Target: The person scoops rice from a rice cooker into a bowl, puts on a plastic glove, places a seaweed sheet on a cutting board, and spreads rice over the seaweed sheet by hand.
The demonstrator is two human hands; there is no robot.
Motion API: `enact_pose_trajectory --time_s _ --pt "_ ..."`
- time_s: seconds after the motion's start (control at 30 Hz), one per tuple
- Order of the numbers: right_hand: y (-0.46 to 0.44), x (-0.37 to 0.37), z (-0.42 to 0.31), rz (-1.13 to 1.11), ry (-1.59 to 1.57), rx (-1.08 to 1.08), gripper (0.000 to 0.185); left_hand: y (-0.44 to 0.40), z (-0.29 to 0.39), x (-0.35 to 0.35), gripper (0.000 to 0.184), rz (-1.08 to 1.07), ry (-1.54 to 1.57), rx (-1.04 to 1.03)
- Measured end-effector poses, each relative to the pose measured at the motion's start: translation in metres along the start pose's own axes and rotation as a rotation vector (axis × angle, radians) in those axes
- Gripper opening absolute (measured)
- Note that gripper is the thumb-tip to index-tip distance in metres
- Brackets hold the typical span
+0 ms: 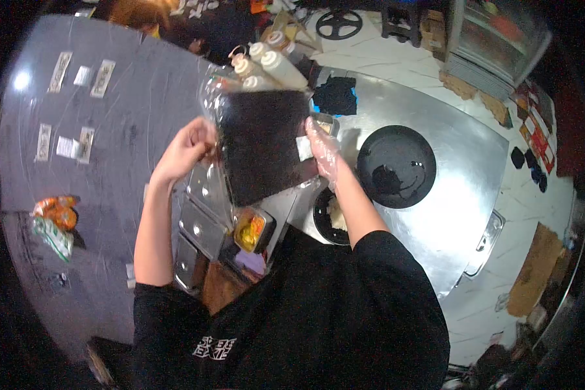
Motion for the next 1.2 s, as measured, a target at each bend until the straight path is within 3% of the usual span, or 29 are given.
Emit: enact_pose_trajectory --time_s 0.2,0.43,0.63,0.87,1.0,1.2 --pt "0.024 -0.023 -0.02 -0.056 0.089 0.077 0.05 0.012 0.018 0.002 0.013 -0.032 -0.079 -0.017" --pt "0.014 -0.008 -0.015 -0.067 0.226 0.189 0.047 0.027 0.018 0.0 0.021 -0.111 -0.091 -0.131" --pt "0.05 -0.03 -0.016 -0.169 0.152 0.167 0.046 0.045 0.024 -0.013 0.023 -0.082 0.004 -0.072" --pt "0.069 -0.04 -0.011 -0.234 0.25 0.107 0.051 0.061 0.027 -0.03 0.017 -0.059 0.047 -0.202" --pt "0.068 -0.041 0.007 -0.167 0.169 0.02 0.053 0.071 0.034 -0.04 0.018 -0.148 0.281 -0.165" --pt "0.074 -0.042 0.01 -0.186 0.124 -0.069 0.049 0.089 0.041 -0.049 0.018 -0.044 0.264 -0.28"
Point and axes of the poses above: each hand's wrist, its own y-axis away from the middle knuckle, its own x-axis out of the back of the hand, z = x × y, the point moved 1 cm from there along -y, towards the middle knuckle, and after that the axes turned 2 degrees about -y, right-handed, at the moved point
